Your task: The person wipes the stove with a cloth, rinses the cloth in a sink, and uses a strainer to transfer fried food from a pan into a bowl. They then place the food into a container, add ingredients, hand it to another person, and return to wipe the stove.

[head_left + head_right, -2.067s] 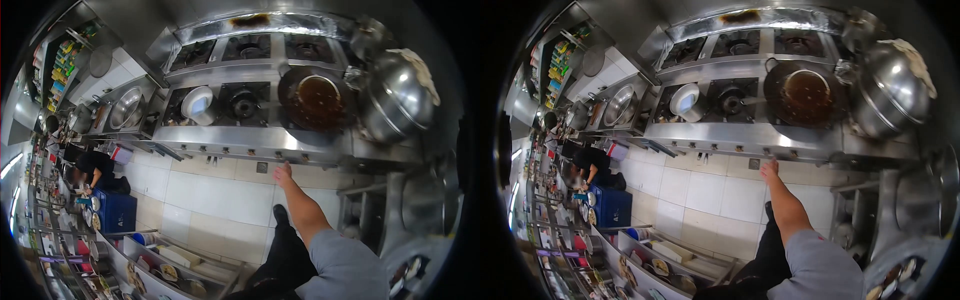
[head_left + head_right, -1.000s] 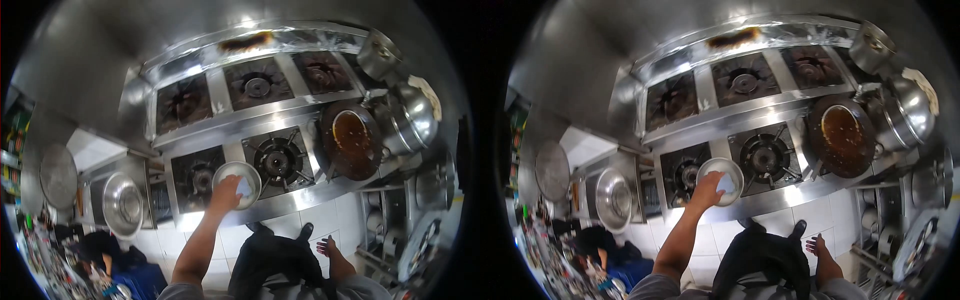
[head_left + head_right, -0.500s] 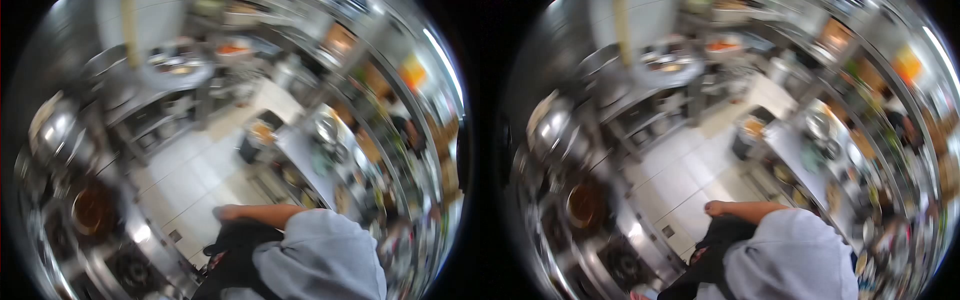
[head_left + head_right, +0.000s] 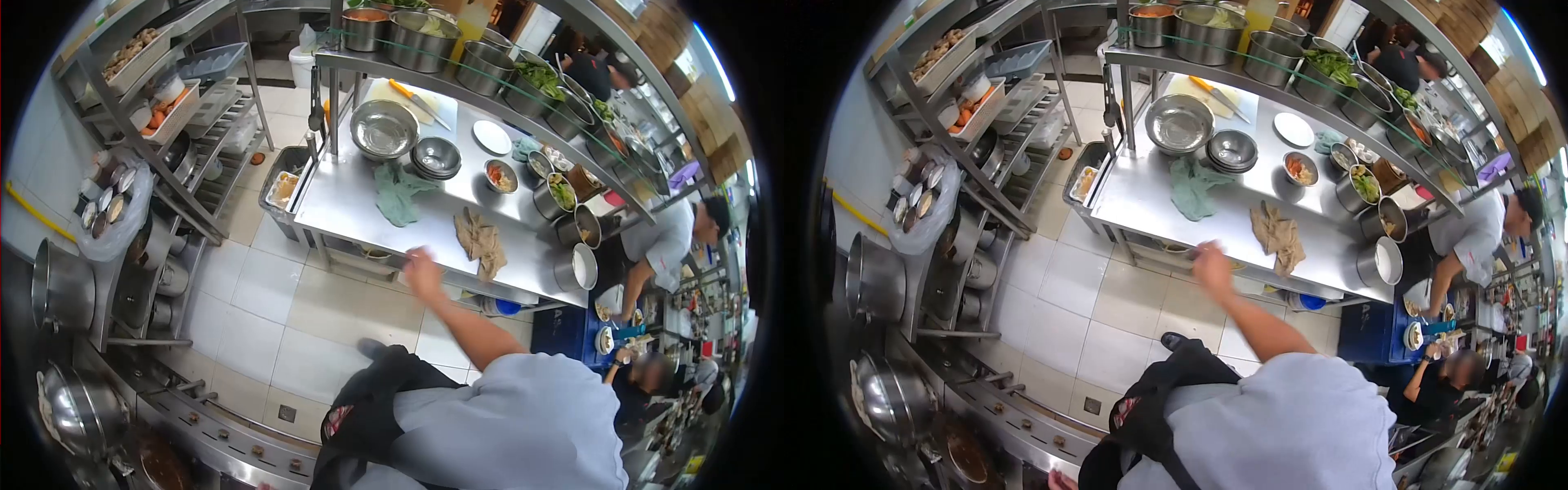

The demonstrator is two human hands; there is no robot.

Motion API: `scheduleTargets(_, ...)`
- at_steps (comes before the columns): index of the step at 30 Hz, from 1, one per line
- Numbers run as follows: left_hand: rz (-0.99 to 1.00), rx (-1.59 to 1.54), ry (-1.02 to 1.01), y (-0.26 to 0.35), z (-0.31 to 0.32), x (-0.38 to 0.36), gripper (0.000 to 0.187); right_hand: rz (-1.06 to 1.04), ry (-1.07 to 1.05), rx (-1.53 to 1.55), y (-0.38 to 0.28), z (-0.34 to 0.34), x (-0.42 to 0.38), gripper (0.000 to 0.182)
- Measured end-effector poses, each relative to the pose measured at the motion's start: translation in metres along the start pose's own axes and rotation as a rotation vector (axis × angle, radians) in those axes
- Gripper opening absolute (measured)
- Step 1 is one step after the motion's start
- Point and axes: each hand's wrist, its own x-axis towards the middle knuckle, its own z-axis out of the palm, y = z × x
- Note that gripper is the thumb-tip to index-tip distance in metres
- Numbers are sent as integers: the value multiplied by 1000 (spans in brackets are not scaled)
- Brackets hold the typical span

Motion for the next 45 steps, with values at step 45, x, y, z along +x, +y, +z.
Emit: scheduleTargets(45,-608,188,624,-525,-137,227,49,-257,-1590,-659,-189,172,-170,31)
